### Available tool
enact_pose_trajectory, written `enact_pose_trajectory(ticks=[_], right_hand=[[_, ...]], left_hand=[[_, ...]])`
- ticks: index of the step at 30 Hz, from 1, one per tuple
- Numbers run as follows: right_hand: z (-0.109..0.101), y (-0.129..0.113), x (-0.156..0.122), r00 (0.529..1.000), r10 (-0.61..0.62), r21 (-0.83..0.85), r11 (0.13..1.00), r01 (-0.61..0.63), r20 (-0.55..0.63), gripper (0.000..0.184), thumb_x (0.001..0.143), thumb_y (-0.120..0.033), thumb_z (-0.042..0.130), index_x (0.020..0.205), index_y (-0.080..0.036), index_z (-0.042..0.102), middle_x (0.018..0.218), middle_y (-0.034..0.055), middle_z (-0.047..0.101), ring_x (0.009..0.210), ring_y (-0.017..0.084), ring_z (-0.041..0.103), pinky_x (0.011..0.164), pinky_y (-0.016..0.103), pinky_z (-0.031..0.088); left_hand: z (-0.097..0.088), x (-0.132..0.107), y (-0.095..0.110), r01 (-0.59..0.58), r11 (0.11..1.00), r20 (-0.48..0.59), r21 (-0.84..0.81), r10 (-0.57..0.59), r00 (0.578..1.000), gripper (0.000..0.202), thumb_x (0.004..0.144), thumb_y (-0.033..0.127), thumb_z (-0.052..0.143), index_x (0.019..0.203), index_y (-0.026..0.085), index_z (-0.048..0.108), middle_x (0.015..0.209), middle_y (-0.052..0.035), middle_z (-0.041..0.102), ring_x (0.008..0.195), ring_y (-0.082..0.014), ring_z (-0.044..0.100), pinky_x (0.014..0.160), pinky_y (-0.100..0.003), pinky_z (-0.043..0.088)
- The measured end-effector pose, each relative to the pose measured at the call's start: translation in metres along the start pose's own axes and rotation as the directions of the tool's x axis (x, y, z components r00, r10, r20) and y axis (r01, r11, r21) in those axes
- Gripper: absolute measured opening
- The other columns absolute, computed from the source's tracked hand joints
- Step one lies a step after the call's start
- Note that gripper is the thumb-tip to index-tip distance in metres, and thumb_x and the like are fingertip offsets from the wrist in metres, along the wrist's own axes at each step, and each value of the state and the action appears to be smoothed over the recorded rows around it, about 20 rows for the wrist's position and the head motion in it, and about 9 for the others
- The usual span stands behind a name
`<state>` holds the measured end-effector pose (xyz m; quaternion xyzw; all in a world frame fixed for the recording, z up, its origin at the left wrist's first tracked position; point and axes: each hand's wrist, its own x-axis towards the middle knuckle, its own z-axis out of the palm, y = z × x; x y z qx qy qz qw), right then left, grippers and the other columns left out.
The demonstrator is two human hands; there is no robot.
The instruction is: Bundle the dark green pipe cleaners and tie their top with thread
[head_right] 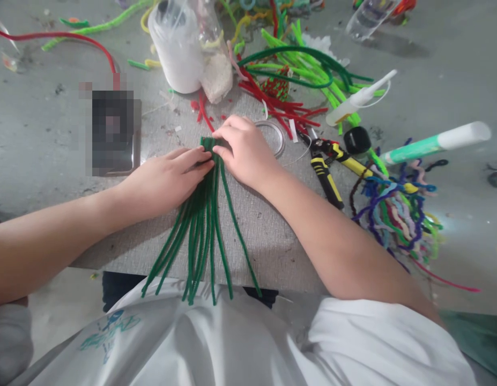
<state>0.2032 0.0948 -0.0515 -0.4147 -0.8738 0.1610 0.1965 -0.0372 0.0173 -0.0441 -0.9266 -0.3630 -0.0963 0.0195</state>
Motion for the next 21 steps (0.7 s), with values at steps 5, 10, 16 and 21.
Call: enact_pose_trajectory(ticks=[5, 10, 16, 21], right_hand=[[0.0020, 0.0001, 0.0008, 1.000, 0.010, 0.024, 1.000, -0.009, -0.014, 0.027, 0.108, -0.027, 0.068, 0.125, -0.028, 0.088, 0.132, 0.0136, 0.079, 0.123, 0.039, 0.072, 0.110, 0.064, 0.060], [0.0037, -0.0012, 0.0009, 0.999, 0.008, 0.018, 1.000, -0.007, -0.038, 0.025, 0.108, -0.029, 0.068, 0.121, -0.030, 0.089, 0.127, 0.0132, 0.080, 0.122, 0.041, 0.072, 0.110, 0.066, 0.060], [0.0054, 0.0025, 0.0001, 0.999, -0.003, -0.013, 1.000, 0.003, -0.052, 0.025, 0.108, -0.031, 0.069, 0.125, -0.030, 0.088, 0.130, 0.0146, 0.079, 0.125, 0.042, 0.070, 0.113, 0.068, 0.059], [0.0073, 0.0066, 0.0009, 0.999, -0.007, -0.040, 0.999, 0.005, -0.041, 0.023, 0.109, -0.030, 0.068, 0.122, -0.030, 0.087, 0.130, 0.0144, 0.077, 0.125, 0.042, 0.069, 0.112, 0.067, 0.058]], left_hand=[[0.0011, -0.0005, 0.0009, 0.015, 1.000, 0.001, 0.004, -0.015, 1.000, 0.045, 0.117, 0.011, 0.045, 0.154, 0.010, 0.070, 0.146, -0.0220, 0.076, 0.133, -0.0328, 0.078, 0.108, -0.047, 0.070], [0.0035, -0.0003, 0.0013, 0.030, 0.999, -0.025, -0.030, -0.030, 0.999, 0.046, 0.116, 0.010, 0.047, 0.156, 0.012, 0.070, 0.146, -0.0218, 0.077, 0.133, -0.0329, 0.079, 0.109, -0.048, 0.070], [0.0040, -0.0008, 0.0014, 0.058, 0.997, -0.009, -0.042, -0.058, 0.998, 0.045, 0.115, 0.010, 0.050, 0.154, 0.013, 0.072, 0.148, -0.0219, 0.076, 0.132, -0.0337, 0.079, 0.108, -0.048, 0.071], [0.0057, -0.0011, 0.0016, 0.033, 0.999, -0.040, -0.027, -0.034, 0.999, 0.044, 0.115, 0.008, 0.048, 0.152, 0.011, 0.073, 0.146, -0.0217, 0.077, 0.132, -0.0330, 0.079, 0.110, -0.048, 0.070]])
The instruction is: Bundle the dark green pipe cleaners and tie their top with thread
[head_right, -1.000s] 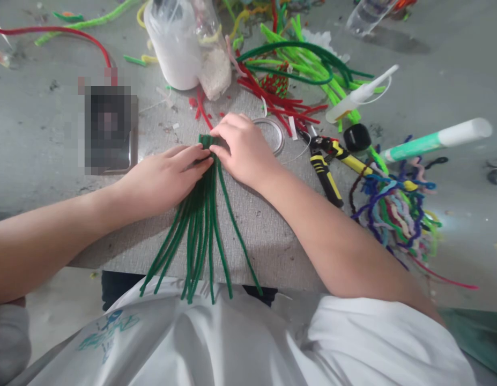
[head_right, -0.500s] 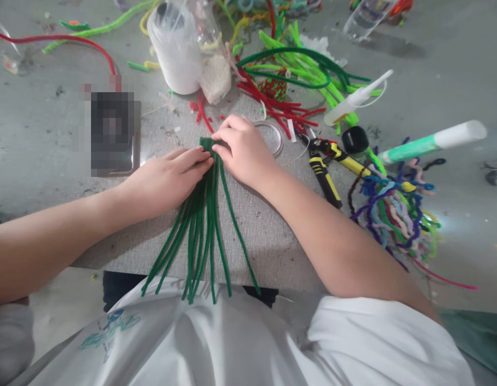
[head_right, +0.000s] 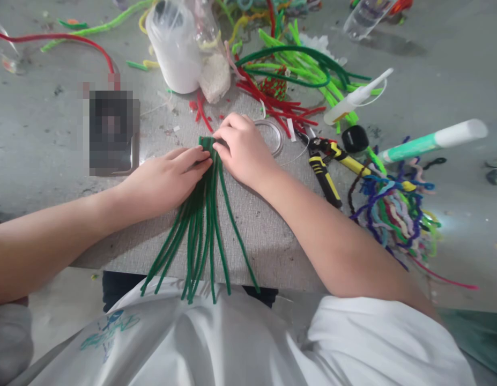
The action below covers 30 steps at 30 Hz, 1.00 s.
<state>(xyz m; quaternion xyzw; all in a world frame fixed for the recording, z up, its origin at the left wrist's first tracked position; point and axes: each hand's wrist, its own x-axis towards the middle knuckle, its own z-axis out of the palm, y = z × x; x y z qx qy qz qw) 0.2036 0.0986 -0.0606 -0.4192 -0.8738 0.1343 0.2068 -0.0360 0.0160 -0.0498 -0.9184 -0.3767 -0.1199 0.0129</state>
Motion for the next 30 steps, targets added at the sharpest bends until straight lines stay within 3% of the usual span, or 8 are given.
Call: enact_pose_trajectory(ticks=[11, 22, 30], right_hand=[[-0.001, -0.005, 0.000, 1.000, 0.014, 0.002, 1.000, -0.014, -0.008, 0.021, 0.108, -0.033, 0.070, 0.122, -0.029, 0.084, 0.129, 0.0147, 0.077, 0.123, 0.041, 0.070, 0.111, 0.065, 0.057], [0.001, -0.009, 0.000, 1.000, 0.023, -0.015, 1.000, -0.023, -0.015, 0.020, 0.106, -0.030, 0.070, 0.119, -0.026, 0.084, 0.129, 0.0153, 0.077, 0.123, 0.040, 0.070, 0.112, 0.062, 0.057], [0.001, -0.011, -0.002, 1.000, -0.001, -0.030, 1.000, 0.001, -0.011, 0.024, 0.109, -0.029, 0.062, 0.117, -0.025, 0.084, 0.131, 0.0164, 0.077, 0.124, 0.041, 0.067, 0.113, 0.067, 0.057]], left_hand=[[-0.002, 0.002, 0.001, -0.017, 0.999, 0.002, 0.044, 0.016, 1.000, 0.044, 0.115, 0.008, 0.045, 0.148, 0.008, 0.074, 0.142, -0.0221, 0.078, 0.127, -0.0327, 0.079, 0.105, -0.047, 0.071], [-0.003, 0.002, 0.002, 0.009, 1.000, 0.022, 0.011, -0.009, 1.000, 0.040, 0.116, 0.011, 0.050, 0.146, 0.014, 0.076, 0.140, -0.0196, 0.077, 0.127, -0.0325, 0.078, 0.101, -0.044, 0.070], [-0.006, 0.002, 0.003, 0.003, 0.999, 0.032, 0.038, -0.004, 0.999, 0.045, 0.113, 0.010, 0.052, 0.150, 0.019, 0.076, 0.142, -0.0180, 0.077, 0.128, -0.0324, 0.078, 0.103, -0.045, 0.070]])
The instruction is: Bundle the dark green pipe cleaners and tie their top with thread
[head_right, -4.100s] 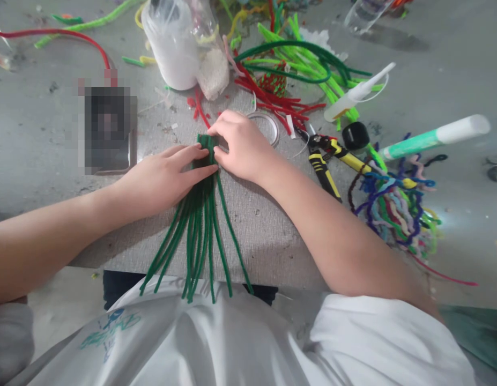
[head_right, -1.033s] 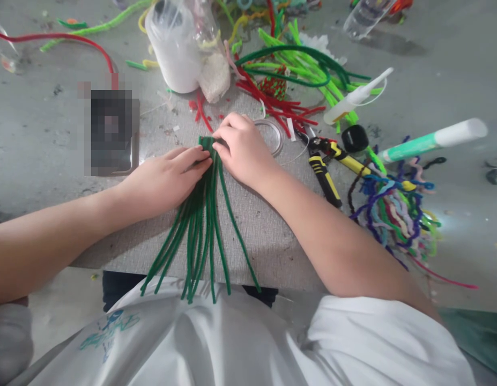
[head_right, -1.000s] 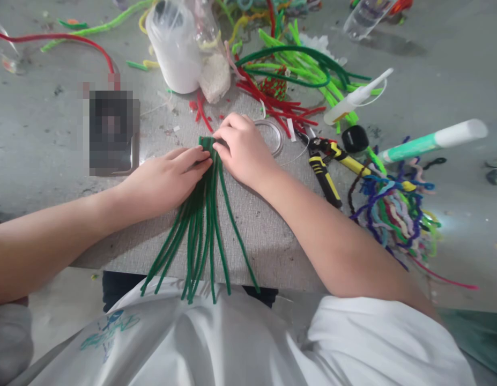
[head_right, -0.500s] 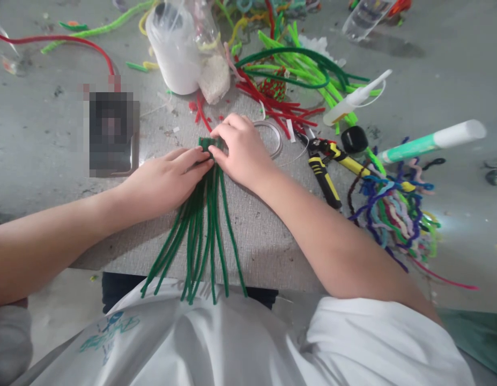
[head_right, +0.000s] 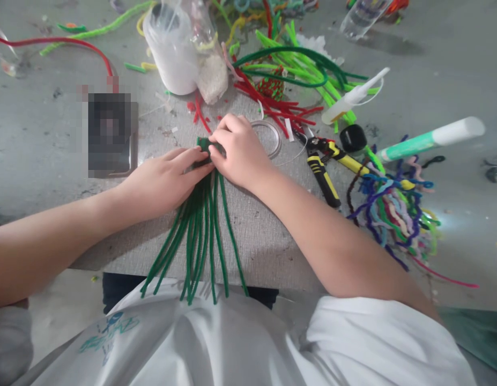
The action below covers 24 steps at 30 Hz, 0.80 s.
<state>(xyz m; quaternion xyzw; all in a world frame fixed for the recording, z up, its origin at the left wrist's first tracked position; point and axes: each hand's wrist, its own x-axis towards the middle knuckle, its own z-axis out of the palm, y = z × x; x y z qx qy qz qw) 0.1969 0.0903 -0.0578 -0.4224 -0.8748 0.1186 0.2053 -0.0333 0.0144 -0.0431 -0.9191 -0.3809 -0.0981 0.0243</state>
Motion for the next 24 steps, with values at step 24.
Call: enact_pose_trajectory(ticks=[24], right_hand=[[-0.0040, 0.0056, -0.0097, 0.999, -0.042, 0.009, 0.999, 0.042, 0.009, 0.041, 0.110, -0.033, 0.059, 0.148, -0.028, 0.073, 0.142, 0.0169, 0.079, 0.137, 0.046, 0.070, 0.120, 0.074, 0.057]], left_hand=[[-0.0025, 0.0007, -0.0016, -0.035, 0.997, 0.037, 0.062, 0.033, 0.999, 0.048, 0.118, 0.011, 0.042, 0.155, 0.012, 0.073, 0.146, -0.0215, 0.077, 0.129, -0.0333, 0.080, 0.101, -0.046, 0.072]])
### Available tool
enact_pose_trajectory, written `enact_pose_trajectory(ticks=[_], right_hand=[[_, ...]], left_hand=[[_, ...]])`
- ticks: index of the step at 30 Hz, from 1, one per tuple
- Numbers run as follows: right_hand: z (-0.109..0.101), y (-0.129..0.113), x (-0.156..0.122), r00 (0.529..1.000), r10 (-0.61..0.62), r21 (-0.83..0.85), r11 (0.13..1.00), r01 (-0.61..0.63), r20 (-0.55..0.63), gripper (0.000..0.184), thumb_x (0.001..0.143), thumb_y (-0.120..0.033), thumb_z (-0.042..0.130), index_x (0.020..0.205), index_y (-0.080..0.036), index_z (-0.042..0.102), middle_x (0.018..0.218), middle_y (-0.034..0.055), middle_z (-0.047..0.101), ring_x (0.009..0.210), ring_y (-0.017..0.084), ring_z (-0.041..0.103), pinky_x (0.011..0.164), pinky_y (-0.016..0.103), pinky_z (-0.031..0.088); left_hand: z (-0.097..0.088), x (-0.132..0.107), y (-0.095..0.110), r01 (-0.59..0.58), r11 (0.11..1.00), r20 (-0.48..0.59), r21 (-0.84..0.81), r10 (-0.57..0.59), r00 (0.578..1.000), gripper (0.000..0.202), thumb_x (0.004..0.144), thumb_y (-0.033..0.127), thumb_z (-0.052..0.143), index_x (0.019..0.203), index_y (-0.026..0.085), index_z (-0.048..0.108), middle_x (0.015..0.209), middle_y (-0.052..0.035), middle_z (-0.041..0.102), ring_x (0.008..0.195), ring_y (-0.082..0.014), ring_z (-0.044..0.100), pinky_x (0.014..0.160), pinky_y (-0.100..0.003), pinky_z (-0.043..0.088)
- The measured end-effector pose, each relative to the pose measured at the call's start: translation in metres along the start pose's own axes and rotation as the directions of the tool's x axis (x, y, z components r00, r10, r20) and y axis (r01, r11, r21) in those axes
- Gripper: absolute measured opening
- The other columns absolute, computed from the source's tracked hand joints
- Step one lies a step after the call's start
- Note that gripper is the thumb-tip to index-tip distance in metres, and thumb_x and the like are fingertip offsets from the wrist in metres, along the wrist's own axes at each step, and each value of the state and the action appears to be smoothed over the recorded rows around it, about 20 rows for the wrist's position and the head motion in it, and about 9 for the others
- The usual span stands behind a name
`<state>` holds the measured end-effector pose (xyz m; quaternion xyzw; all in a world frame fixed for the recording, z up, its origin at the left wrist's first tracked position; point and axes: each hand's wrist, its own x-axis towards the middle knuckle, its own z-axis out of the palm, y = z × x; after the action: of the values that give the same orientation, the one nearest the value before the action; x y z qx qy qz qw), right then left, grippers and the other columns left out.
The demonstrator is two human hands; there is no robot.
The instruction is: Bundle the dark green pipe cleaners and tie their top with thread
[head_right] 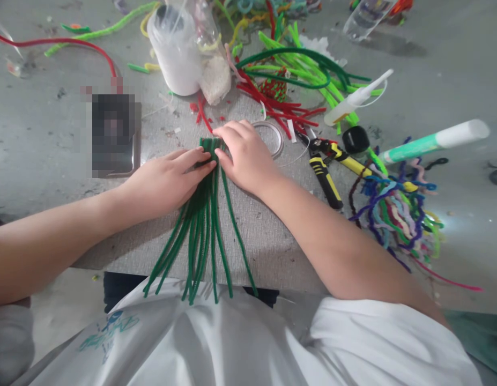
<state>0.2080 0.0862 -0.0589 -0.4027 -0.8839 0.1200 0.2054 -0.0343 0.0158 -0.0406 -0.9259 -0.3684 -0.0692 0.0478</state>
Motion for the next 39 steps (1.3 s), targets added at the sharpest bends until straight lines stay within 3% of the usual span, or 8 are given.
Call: enact_pose_trajectory(ticks=[11, 17, 23, 30, 33, 39], right_hand=[[0.007, 0.008, -0.003, 0.998, -0.063, -0.009, 0.998, 0.063, -0.019, 0.038, 0.114, -0.039, 0.057, 0.146, -0.026, 0.072, 0.143, 0.0169, 0.078, 0.136, 0.046, 0.069, 0.119, 0.072, 0.057], [0.006, 0.004, -0.001, 0.997, -0.082, -0.008, 0.997, 0.082, -0.011, 0.037, 0.114, -0.035, 0.053, 0.139, -0.028, 0.080, 0.140, 0.0157, 0.078, 0.132, 0.044, 0.067, 0.117, 0.073, 0.055], [0.005, 0.000, 0.000, 0.995, -0.097, 0.019, 0.995, 0.098, -0.018, 0.039, 0.116, -0.032, 0.050, 0.133, -0.028, 0.084, 0.135, 0.0150, 0.077, 0.127, 0.040, 0.065, 0.114, 0.069, 0.055], [0.008, 0.000, -0.001, 0.995, -0.093, 0.069, 0.993, 0.096, -0.047, 0.035, 0.115, -0.030, 0.052, 0.132, -0.030, 0.084, 0.133, 0.0140, 0.077, 0.128, 0.039, 0.065, 0.116, 0.069, 0.054], [0.009, 0.001, -0.001, 0.995, -0.092, 0.078, 0.992, 0.095, -0.049, 0.033, 0.115, -0.032, 0.054, 0.131, -0.030, 0.083, 0.133, 0.0139, 0.078, 0.128, 0.040, 0.065, 0.116, 0.068, 0.054], [0.012, 0.003, -0.002, 0.994, -0.075, 0.034, 0.996, 0.078, -0.082, 0.034, 0.117, -0.041, 0.053, 0.131, -0.026, 0.081, 0.134, 0.0162, 0.077, 0.127, 0.041, 0.067, 0.118, 0.069, 0.054]], left_hand=[[0.001, 0.000, -0.001, 0.023, 0.998, 0.006, -0.053, -0.023, 1.000, 0.046, 0.116, 0.011, 0.046, 0.153, 0.015, 0.074, 0.144, -0.0198, 0.076, 0.126, -0.0318, 0.079, 0.101, -0.045, 0.070], [0.003, 0.001, 0.000, 0.024, 0.999, 0.005, -0.025, -0.024, 1.000, 0.045, 0.116, 0.012, 0.046, 0.151, 0.016, 0.074, 0.139, -0.0172, 0.077, 0.122, -0.0291, 0.079, 0.097, -0.040, 0.069], [0.001, 0.001, 0.000, 0.018, 0.999, 0.010, -0.036, -0.018, 1.000, 0.047, 0.117, 0.012, 0.046, 0.157, 0.013, 0.069, 0.139, -0.0187, 0.077, 0.121, -0.0302, 0.079, 0.098, -0.042, 0.070], [0.003, -0.001, 0.005, 0.027, 0.996, -0.019, -0.089, -0.029, 0.999, 0.046, 0.118, 0.010, 0.042, 0.155, 0.012, 0.069, 0.150, -0.0197, 0.073, 0.161, -0.0337, 0.062, 0.120, -0.047, 0.066], [0.000, 0.001, 0.007, 0.039, 0.992, 0.016, -0.120, -0.037, 0.999, 0.045, 0.118, 0.010, 0.040, 0.153, 0.011, 0.070, 0.150, -0.0203, 0.072, 0.153, -0.0332, 0.068, 0.119, -0.047, 0.066], [-0.013, 0.007, 0.008, 0.095, 0.988, 0.167, -0.125, -0.074, 0.983, 0.045, 0.118, 0.011, 0.038, 0.151, 0.011, 0.069, 0.147, -0.0209, 0.069, 0.131, -0.0317, 0.076, 0.101, -0.043, 0.070]])
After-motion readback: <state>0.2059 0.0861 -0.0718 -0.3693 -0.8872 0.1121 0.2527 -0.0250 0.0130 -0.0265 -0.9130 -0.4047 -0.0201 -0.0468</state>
